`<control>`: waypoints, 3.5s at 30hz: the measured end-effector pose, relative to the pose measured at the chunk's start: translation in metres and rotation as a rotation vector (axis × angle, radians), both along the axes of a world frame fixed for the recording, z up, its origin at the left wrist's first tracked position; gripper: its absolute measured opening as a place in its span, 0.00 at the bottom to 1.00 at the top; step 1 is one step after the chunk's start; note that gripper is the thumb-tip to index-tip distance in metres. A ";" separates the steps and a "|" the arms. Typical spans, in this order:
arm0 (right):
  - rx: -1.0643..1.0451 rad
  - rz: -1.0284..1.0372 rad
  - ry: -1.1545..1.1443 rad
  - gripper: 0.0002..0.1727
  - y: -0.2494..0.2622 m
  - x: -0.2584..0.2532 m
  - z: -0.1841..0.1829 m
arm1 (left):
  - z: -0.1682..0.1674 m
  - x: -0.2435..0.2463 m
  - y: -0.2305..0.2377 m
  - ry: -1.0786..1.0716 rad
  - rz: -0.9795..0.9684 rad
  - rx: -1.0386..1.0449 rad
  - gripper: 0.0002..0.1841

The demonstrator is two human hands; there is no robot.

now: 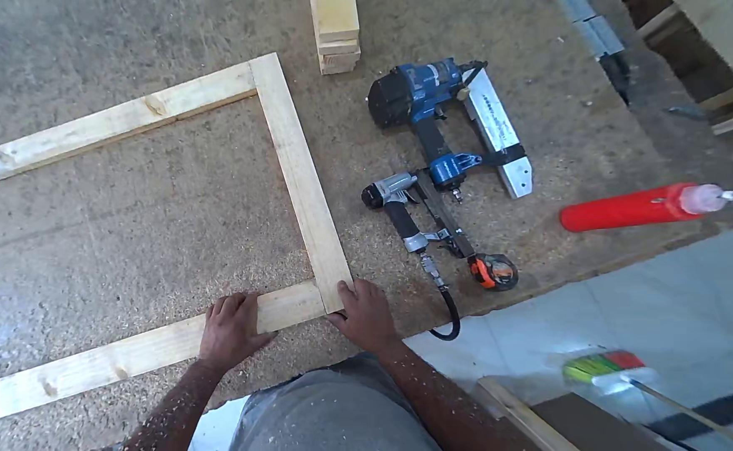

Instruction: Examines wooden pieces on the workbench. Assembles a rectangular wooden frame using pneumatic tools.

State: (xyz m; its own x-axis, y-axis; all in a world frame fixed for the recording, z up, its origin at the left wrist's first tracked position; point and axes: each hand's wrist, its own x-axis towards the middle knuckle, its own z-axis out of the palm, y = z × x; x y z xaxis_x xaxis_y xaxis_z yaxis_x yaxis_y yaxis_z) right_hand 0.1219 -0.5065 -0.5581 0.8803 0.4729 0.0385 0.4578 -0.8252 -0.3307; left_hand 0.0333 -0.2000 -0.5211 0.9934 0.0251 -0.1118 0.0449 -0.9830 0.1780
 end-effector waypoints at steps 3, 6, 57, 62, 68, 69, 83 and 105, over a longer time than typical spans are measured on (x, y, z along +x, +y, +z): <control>-0.010 0.009 -0.015 0.40 0.000 0.000 -0.001 | 0.000 -0.001 -0.001 -0.003 0.012 -0.010 0.52; 0.014 0.002 -0.025 0.40 -0.001 0.000 -0.002 | -0.001 0.000 0.000 0.005 0.002 -0.001 0.51; 0.394 -0.630 1.065 0.25 0.066 -0.004 0.146 | -0.010 0.195 -0.040 0.292 -0.954 -0.287 0.58; 0.352 -0.631 1.074 0.27 0.060 -0.008 0.146 | -0.012 0.195 -0.040 0.283 -0.949 -0.297 0.58; 0.340 -0.640 1.091 0.30 0.053 -0.019 0.144 | -0.008 0.196 -0.039 0.323 -0.943 -0.312 0.60; 0.336 -0.645 1.087 0.30 0.053 -0.021 0.145 | -0.006 0.197 -0.039 0.334 -0.941 -0.311 0.60; 0.350 -0.671 1.102 0.34 0.042 -0.047 0.142 | -0.009 0.197 -0.039 0.334 -0.941 -0.304 0.60; 0.347 -0.641 1.098 0.27 0.025 -0.059 0.136 | 0.007 0.186 -0.045 0.296 -0.826 -0.182 0.56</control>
